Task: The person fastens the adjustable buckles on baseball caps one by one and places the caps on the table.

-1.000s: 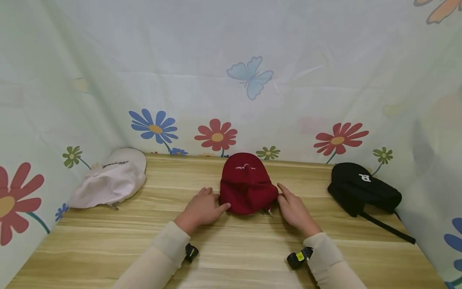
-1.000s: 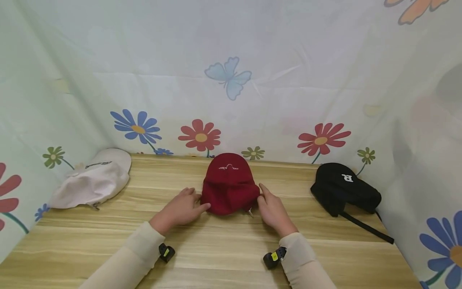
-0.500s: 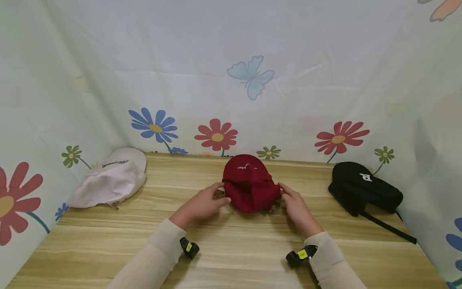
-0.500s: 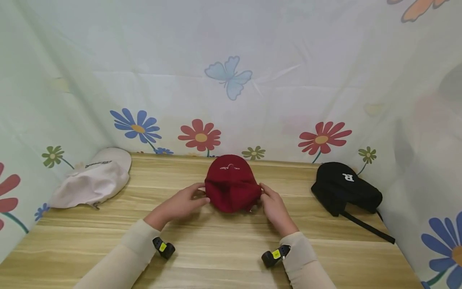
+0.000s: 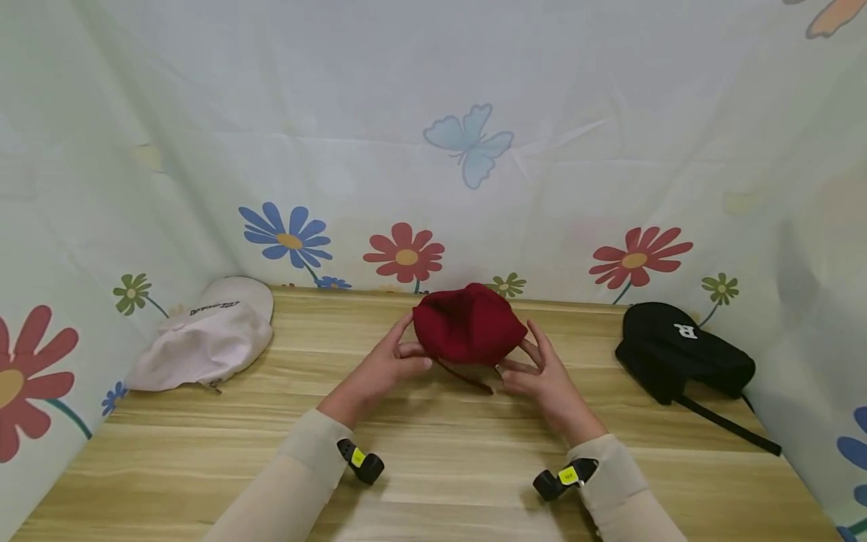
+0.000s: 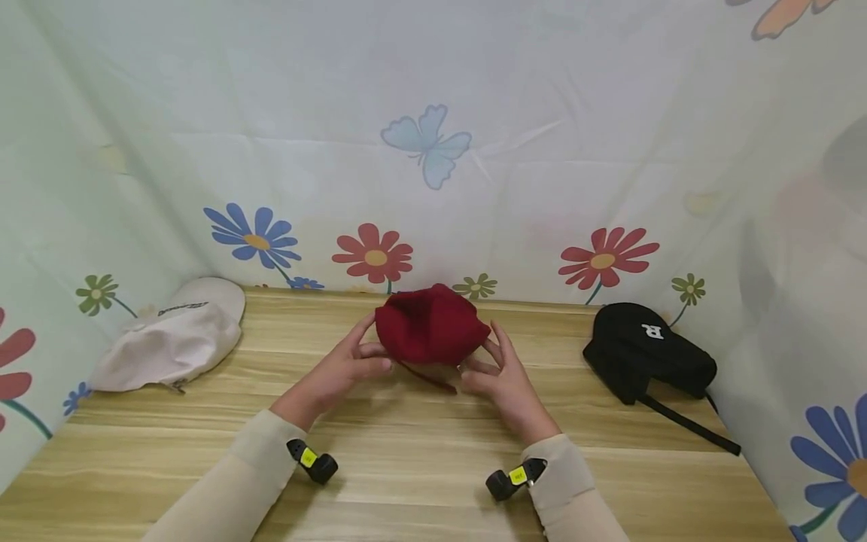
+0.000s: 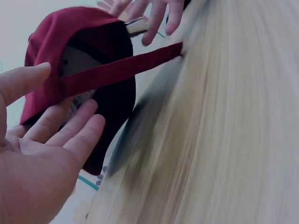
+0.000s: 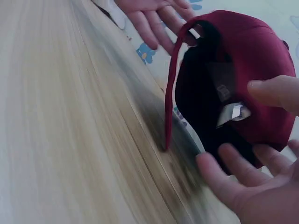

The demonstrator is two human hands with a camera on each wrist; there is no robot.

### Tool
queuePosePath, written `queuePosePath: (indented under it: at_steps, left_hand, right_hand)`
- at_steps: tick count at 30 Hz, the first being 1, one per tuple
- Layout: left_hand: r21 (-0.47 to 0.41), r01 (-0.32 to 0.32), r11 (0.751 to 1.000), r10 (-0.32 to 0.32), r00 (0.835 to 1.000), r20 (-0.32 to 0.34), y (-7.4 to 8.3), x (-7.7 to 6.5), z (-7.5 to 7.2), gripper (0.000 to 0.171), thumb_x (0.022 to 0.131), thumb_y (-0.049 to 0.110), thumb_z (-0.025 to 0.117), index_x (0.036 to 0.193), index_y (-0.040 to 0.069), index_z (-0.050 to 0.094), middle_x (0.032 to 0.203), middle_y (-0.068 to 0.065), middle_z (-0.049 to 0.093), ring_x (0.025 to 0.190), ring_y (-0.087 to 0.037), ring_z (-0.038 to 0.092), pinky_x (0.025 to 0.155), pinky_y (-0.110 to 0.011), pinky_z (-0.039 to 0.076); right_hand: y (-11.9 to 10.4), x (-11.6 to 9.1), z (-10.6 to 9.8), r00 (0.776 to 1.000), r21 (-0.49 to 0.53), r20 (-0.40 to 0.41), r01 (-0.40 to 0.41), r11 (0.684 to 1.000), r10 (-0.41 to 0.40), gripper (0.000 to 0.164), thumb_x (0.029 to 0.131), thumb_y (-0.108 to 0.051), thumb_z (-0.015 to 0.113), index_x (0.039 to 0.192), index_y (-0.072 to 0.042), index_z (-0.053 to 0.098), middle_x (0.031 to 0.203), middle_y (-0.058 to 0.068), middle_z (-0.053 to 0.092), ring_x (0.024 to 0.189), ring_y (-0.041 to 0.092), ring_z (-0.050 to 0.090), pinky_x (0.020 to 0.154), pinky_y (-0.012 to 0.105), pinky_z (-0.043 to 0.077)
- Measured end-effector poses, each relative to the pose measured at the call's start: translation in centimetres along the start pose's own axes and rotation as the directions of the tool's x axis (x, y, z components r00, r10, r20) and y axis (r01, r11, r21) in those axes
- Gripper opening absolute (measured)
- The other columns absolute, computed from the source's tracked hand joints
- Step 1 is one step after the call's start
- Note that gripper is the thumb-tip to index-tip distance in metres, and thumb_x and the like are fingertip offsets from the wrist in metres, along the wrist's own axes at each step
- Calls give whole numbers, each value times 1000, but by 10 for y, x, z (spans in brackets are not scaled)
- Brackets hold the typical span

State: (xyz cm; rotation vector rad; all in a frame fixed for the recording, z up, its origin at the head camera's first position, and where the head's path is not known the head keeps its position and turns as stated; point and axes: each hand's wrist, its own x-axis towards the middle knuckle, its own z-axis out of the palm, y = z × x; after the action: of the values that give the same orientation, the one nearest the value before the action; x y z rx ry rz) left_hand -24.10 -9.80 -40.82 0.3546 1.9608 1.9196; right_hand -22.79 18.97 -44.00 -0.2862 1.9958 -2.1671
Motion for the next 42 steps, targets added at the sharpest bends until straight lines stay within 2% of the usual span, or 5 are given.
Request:
queuePosePath:
  at_steps: [7,12,19,33,42]
  left_hand:
    - [-261,-69,963,78,997,22,-13,11,3,85,85,2,58,141,44,10,122,-17,56,105,-32,60,93,-54,42]
    - [-316,-92,944,106,994,26,-14,12,9,86,86,-1,57,139,48,11,117,-15,60,94,-31,64,86,-60,44]
    - [-335,-98,937,85,995,-50,-10,11,16,86,85,-3,56,140,46,12,111,-11,63,92,-26,64,79,-58,48]
    - [-367,-85,926,78,996,-32,5,6,32,84,85,-4,55,142,42,13,109,-13,62,89,-26,64,71,-49,54]
    - [-328,-50,943,27,997,-76,7,1,32,62,87,8,58,137,32,30,96,-6,68,82,-21,66,74,-47,54]
  right_hand:
    - [0,6,15,989,-10,-123,85,996,-86,89,76,-4,70,140,-32,15,146,3,30,107,22,58,81,28,53]
    - [1,10,23,954,8,-279,117,993,-110,59,77,-4,70,121,-15,33,133,5,46,88,10,65,78,23,53]
    - [8,11,28,948,-63,-293,111,992,-125,39,75,-11,73,106,4,56,129,5,49,88,7,66,80,20,52]
    - [23,20,39,913,-342,-325,129,931,-246,23,74,-29,74,87,-11,70,131,-3,48,130,8,35,102,26,38]
    - [17,18,44,849,-280,-452,157,947,-274,19,78,-27,72,83,-9,67,92,0,61,89,14,58,72,20,50]
